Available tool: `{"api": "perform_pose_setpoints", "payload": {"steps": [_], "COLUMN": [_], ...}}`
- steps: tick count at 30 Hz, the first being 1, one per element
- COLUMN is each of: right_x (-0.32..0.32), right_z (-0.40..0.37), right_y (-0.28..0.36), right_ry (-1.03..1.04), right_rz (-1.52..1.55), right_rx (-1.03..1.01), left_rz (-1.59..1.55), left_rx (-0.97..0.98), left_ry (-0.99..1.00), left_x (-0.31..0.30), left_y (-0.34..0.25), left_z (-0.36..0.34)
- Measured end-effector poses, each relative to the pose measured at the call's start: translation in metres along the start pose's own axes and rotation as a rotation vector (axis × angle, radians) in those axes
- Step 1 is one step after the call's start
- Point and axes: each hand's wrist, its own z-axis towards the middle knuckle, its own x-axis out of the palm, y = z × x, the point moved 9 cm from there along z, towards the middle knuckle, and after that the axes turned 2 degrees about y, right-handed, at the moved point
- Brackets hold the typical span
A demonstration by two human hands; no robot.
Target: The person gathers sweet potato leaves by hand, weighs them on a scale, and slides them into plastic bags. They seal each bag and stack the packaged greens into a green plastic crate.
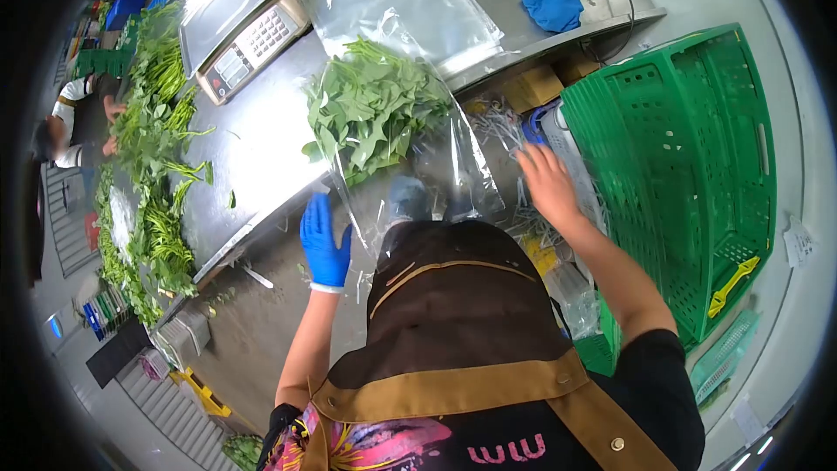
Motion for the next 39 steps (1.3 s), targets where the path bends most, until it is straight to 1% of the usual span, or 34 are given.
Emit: {"api": "perform_pose_setpoints", "payload": {"steps": [1,2,3,5,8,9,12,13,14,15,16,17,20,21,24,25,26,27,28,29,30,31,32,33,34,36,37,38,39], "right_x": [-0.007,-0.012,-0.009,-0.006,0.001,-0.012,0.013,0.006,0.012,0.023,0.035,0.043,0.064,0.069,0.03,-0.03,-0.066,-0.079,-0.093,-0.076,-0.064,-0.056,-0.045,-0.027,-0.017,0.0,0.011,0.023,0.03], "right_z": [0.029,0.048,0.063,0.078,0.094,0.097,0.115,0.121,0.123,0.125,0.127,0.133,0.124,0.118,0.107,0.1,0.1,0.106,0.123,0.135,0.145,0.155,0.167,0.182,0.199,0.223,0.228,0.228,0.222], "right_y": [0.018,0.033,0.047,0.066,0.056,0.054,0.019,0.022,0.021,0.022,0.024,0.02,0.016,0.015,-0.008,0.01,0.034,0.064,0.11,0.149,0.186,0.208,0.205,0.2,0.196,0.149,0.124,0.098,0.07], "right_ry": [-0.11,-0.218,-0.235,-0.264,-0.071,-0.092,0.335,0.399,0.43,0.461,0.49,0.419,0.425,0.405,-0.204,-0.409,-0.531,-0.527,-0.397,-0.216,-0.053,0.038,0.051,0.063,0.075,0.176,0.148,0.118,0.116], "right_rz": [-0.025,-0.048,-0.019,0.033,0.32,0.359,0.927,0.911,1.102,1.292,1.481,1.427,1.429,1.453,1.148,0.895,0.557,0.564,0.541,0.524,0.399,0.375,0.334,0.295,0.257,0.388,0.273,0.155,0.162], "right_rx": [-0.096,-0.19,-0.313,-0.551,-0.591,-0.588,-0.07,-0.076,0.009,0.095,0.183,0.197,0.427,0.494,0.537,0.584,0.341,0.15,-0.114,-0.317,-0.466,-0.565,-0.547,-0.528,-0.508,-0.212,-0.135,-0.056,0.058], "left_rz": [0.113,0.148,0.184,0.233,0.028,-0.036,-0.788,-0.862,-0.934,-1.038,-1.141,-1.251,-1.082,-0.983,-1.274,-1.307,-1.302,-1.294,-1.284,-1.274,-1.362,-1.45,-1.536,-1.538,-1.647,-1.753,-1.694,-1.575,-1.454], "left_rx": [0.073,0.15,0.228,0.373,0.42,0.463,-0.15,-0.203,-0.259,-0.367,-0.478,-0.563,-0.648,-0.657,-0.72,-0.815,-0.823,-0.831,-0.839,-0.751,-0.817,-0.884,-0.953,-1.008,-1.031,-1.002,-1.036,-1.106,-1.167], "left_ry": [0.1,0.104,0.107,0.13,0.26,0.209,0.421,0.445,0.466,0.503,0.538,0.601,0.655,0.717,0.556,0.481,0.518,0.559,0.606,0.631,0.633,0.629,0.622,0.518,0.511,0.612,0.57,0.571,0.57], "left_x": [0.014,0.025,0.039,0.045,0.036,0.018,0.019,0.02,0.021,0.035,0.032,0.027,0.086,0.085,0.08,0.081,0.087,0.097,0.107,0.111,0.114,0.117,0.121,0.123,0.128,0.127,0.114,0.111,0.107], "left_y": [-0.007,-0.012,-0.016,-0.031,-0.023,-0.022,0.042,0.053,0.063,0.079,0.072,0.055,0.113,0.108,0.089,0.092,0.097,0.104,0.11,0.11,0.111,0.109,0.106,0.113,0.112,0.102,0.099,0.108,0.117], "left_z": [0.003,0.002,0.003,0.012,0.019,0.027,0.038,0.046,0.054,0.056,0.07,0.076,0.067,0.069,0.072,0.069,0.065,0.059,0.053,0.054,0.051,0.048,0.046,0.046,0.045,0.039,0.044,0.042,0.04]}}
